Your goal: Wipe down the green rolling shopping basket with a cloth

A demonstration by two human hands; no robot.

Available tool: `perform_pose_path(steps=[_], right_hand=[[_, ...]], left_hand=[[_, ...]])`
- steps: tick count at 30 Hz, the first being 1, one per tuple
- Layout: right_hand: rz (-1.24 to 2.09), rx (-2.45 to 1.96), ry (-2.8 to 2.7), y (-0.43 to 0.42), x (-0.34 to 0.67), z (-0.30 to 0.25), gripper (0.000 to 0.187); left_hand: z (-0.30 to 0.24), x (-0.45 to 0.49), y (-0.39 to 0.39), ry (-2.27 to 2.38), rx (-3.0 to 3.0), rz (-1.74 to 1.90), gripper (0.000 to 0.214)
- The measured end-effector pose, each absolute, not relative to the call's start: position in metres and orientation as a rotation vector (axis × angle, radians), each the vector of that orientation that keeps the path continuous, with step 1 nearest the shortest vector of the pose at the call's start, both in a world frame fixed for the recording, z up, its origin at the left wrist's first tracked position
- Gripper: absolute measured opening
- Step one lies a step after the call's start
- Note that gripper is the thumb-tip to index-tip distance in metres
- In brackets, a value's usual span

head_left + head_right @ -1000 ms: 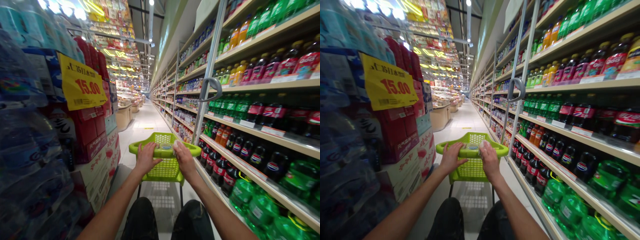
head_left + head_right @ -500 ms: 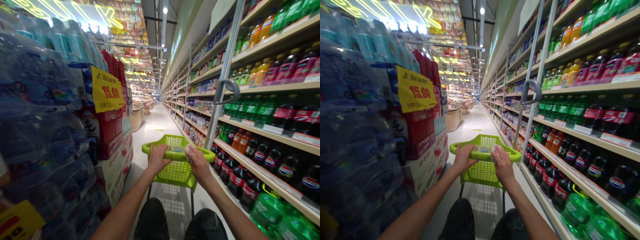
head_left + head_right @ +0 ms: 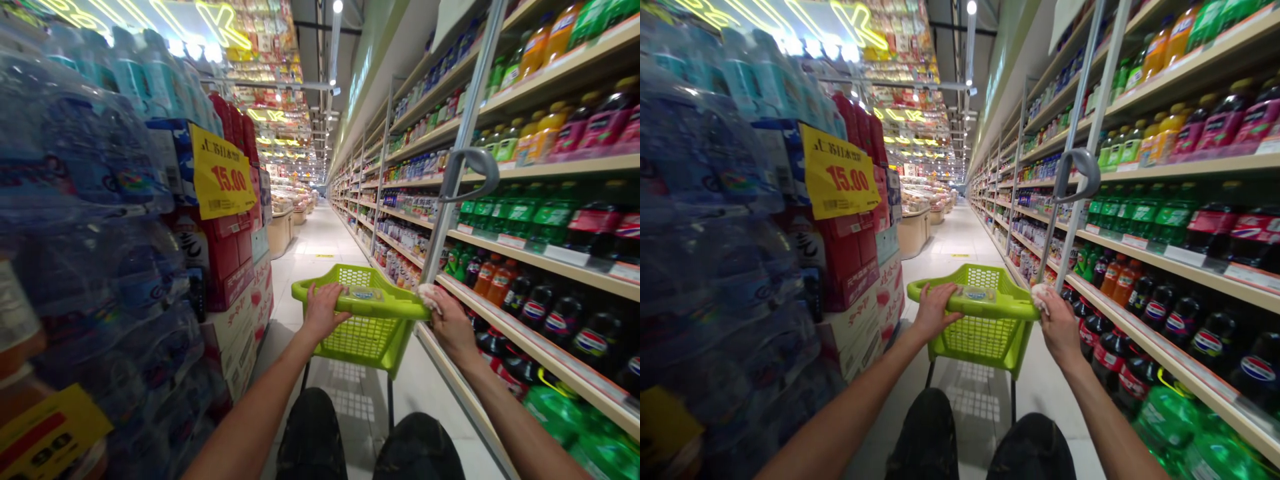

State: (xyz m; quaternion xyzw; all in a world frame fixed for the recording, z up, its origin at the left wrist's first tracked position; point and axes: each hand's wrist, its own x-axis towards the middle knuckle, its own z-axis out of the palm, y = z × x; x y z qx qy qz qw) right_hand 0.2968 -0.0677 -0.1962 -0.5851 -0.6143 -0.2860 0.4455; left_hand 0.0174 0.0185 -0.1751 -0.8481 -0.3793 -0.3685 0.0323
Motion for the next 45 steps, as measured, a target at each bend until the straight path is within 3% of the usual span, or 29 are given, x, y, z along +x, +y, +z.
perform_pose_path(steps=[7,14,21,30,36,45], right_hand=[[-0.697,-1.324,-1.79,-0.064,0.257,-0.193,0.033],[-0.681,-1.519,-1.463,-0.066,0.301,-0.193,0.033],[-0.628,-1.365,-1.76,-0.054,0.253,-0.192,0.033],[-0.539,-1.447,-1.478,-0.063,0.298,-0.19,0.035],[-0.3,-1.502,-1.456,-0.073,0.3,-0.194,0.048],[-0.435,-1.667,-1.239,-0.063,0.32,-0.185,0.049]], left_hand=[[-0.174,0.014,0.021,-1.157,-2.625,-1.118,0.057],[-0.174,0.014,0.02,-1.153,-2.63,-1.12,0.057],[-0.174,0.012,0.02,-1.154,-2.632,-1.124,0.057],[-0.174,0.013,0.02,-1.152,-2.642,-1.131,0.057],[-0.175,0.01,0.022,-1.147,-2.635,-1.124,0.058],[-0.175,0.014,0.024,-1.155,-2.641,-1.119,0.059]])
